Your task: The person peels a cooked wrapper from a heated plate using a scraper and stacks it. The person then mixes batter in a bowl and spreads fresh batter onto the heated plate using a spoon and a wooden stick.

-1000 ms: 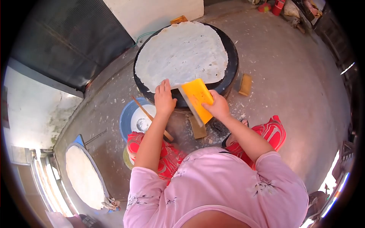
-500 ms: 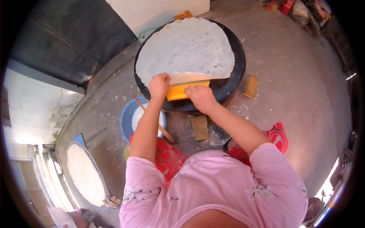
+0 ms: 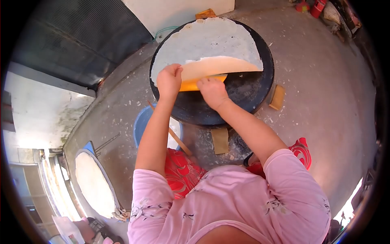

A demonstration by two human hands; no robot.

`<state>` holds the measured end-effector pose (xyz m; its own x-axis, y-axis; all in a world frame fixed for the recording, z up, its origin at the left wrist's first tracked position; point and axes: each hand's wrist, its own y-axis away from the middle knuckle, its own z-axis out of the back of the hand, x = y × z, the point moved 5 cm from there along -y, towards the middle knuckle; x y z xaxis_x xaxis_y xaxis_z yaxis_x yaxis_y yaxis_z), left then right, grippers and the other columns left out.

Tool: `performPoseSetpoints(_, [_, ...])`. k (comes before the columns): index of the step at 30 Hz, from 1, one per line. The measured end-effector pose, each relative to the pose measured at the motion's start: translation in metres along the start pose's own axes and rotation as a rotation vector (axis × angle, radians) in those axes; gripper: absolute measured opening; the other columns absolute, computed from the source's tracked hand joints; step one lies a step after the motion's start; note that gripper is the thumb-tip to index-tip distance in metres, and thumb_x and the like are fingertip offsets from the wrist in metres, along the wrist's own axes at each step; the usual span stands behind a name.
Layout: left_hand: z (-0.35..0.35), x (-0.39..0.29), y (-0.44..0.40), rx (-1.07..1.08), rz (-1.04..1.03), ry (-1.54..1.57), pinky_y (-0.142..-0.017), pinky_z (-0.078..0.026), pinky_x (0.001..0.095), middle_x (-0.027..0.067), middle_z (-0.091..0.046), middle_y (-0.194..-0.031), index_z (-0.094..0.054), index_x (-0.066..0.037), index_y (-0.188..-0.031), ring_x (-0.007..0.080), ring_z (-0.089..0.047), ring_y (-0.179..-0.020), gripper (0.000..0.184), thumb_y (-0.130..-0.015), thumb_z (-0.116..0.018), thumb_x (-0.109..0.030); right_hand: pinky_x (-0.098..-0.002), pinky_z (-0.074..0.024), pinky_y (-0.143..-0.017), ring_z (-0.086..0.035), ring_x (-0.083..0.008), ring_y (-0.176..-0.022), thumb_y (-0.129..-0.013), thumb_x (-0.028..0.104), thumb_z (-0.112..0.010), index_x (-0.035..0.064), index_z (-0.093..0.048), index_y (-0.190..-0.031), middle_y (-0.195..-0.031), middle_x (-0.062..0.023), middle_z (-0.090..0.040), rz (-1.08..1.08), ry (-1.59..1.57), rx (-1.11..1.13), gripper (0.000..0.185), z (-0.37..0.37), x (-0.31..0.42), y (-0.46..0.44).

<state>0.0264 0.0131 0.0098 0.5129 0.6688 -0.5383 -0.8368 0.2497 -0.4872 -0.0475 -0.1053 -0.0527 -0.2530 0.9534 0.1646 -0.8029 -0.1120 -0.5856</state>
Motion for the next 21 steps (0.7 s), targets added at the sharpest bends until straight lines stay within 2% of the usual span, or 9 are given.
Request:
performPoseSetpoints(5, [0.037, -0.060, -0.024, -0.122, -0.264, 0.003, -0.064, -0.045, 0.0357, 0.0112, -0.059, -0.075, -0.060, -0.004, -0.078, 0.0303, -0.056, -0.072, 0.004, -0.074, -0.058, -0.005, -0.0320, -0.0459, -0.059, -0.057, -0.0216, -0.068, -0.068, 0.011, -0.052, 0.0097, -0.056, -0.074, -0.071, -0.0054, -0.055, -0.108, 0.058, -0.051, 0.008, 0.025, -0.038, 0.007])
performPoseSetpoints(7, [0.051, -0.083, -0.018, -0.221, -0.433, -0.056, -0.064, -0.046, 0.0307, 0.0105, -0.060, -0.077, -0.060, -0.004, -0.079, 0.0255, -0.058, -0.072, 0.006, -0.074, -0.059, -0.001, -0.0334, -0.0470, -0.062, -0.058, -0.0235, -0.073, -0.067, 0.006, -0.049, 0.0086, -0.058, -0.083, -0.079, -0.0066, -0.058, -0.117, 0.030, 0.031, 0.018, 0.044, -0.039, 0.018])
performPoseSetpoints(11, [0.057, -0.086, 0.029, -0.223, -0.470, -0.017, -0.071, -0.046, 0.0357, 0.0123, -0.059, -0.086, -0.058, -0.003, -0.082, 0.0303, -0.056, -0.082, 0.016, -0.069, -0.058, 0.004, -0.0342, -0.0463, -0.063, -0.057, -0.0251, -0.074, -0.064, 0.004, -0.052, 0.0080, -0.058, -0.091, -0.083, -0.0082, -0.058, 0.025, -0.203, 0.122, 0.029, 0.079, -0.007, 0.056])
performPoseSetpoints(13, [0.056, -0.076, 0.060, -0.196, -0.385, -0.023, -0.072, -0.046, 0.0364, 0.0129, -0.058, -0.090, -0.058, -0.003, -0.085, 0.0313, -0.056, -0.085, 0.019, -0.068, -0.058, 0.006, -0.0320, -0.0433, -0.060, -0.056, -0.0230, -0.070, -0.064, 0.006, -0.054, 0.0090, -0.058, -0.093, -0.081, -0.0061, -0.057, 0.085, -0.266, 0.214, 0.029, 0.099, 0.012, 0.075])
performPoseSetpoints(15, [0.049, -0.059, 0.094, -0.156, -0.262, -0.006, -0.076, -0.045, 0.0332, 0.0132, -0.059, -0.091, -0.059, -0.004, -0.086, 0.0291, -0.057, -0.087, 0.021, -0.070, -0.056, 0.008, -0.0354, -0.0450, -0.062, -0.057, -0.0233, -0.073, -0.067, 0.010, -0.055, 0.0103, -0.057, -0.095, -0.080, -0.0063, -0.057, 0.029, -0.358, 0.380, 0.027, 0.115, 0.023, 0.091])
performPoseSetpoints(16, [0.042, -0.050, 0.109, -0.085, -0.214, -0.024, -0.077, -0.045, 0.0346, 0.0139, -0.058, -0.093, -0.059, -0.003, -0.087, 0.0308, -0.056, -0.090, 0.022, -0.069, -0.055, 0.008, -0.0354, -0.0450, -0.062, -0.057, -0.0233, -0.073, -0.067, 0.010, -0.055, 0.0103, -0.057, -0.095, -0.080, -0.0063, -0.057, 0.032, -0.357, 0.376, 0.027, 0.122, 0.025, 0.098])
performPoseSetpoints(18, [0.028, -0.026, 0.139, 0.081, -0.177, -0.058, -0.081, -0.045, 0.0352, 0.0153, -0.057, -0.096, -0.060, -0.004, -0.091, 0.0328, -0.053, -0.097, 0.027, -0.066, -0.054, 0.006, -0.0360, -0.0462, -0.065, -0.059, -0.0256, -0.075, -0.069, 0.011, -0.060, 0.0117, -0.057, -0.100, -0.085, -0.0088, -0.060, -0.217, -0.572, 0.552, 0.030, 0.124, 0.017, 0.118])
performPoseSetpoints(19, [0.027, -0.018, 0.153, 0.080, -0.178, -0.058, -0.081, -0.045, 0.0352, 0.0153, -0.057, -0.096, -0.060, -0.004, -0.091, 0.0328, -0.053, -0.097, 0.027, -0.066, -0.054, 0.006, -0.0360, -0.0462, -0.065, -0.059, -0.0256, -0.075, -0.069, 0.011, -0.060, 0.0117, -0.057, -0.100, -0.085, -0.0088, -0.060, -0.216, -0.572, 0.551, 0.030, 0.129, 0.013, 0.122])
performPoseSetpoints(21, [0.017, 0.013, 0.181, 0.177, 0.120, 0.183, -0.083, -0.044, 0.0342, 0.0154, -0.054, -0.105, -0.060, -0.004, -0.096, 0.0318, -0.049, -0.105, 0.033, -0.064, -0.056, 0.003, -0.0308, -0.0469, -0.069, -0.060, -0.0244, -0.079, -0.072, 0.013, -0.063, 0.0085, -0.055, -0.105, -0.086, -0.0116, -0.061, -0.408, -0.630, 0.578, 0.034, 0.137, -0.002, 0.135])
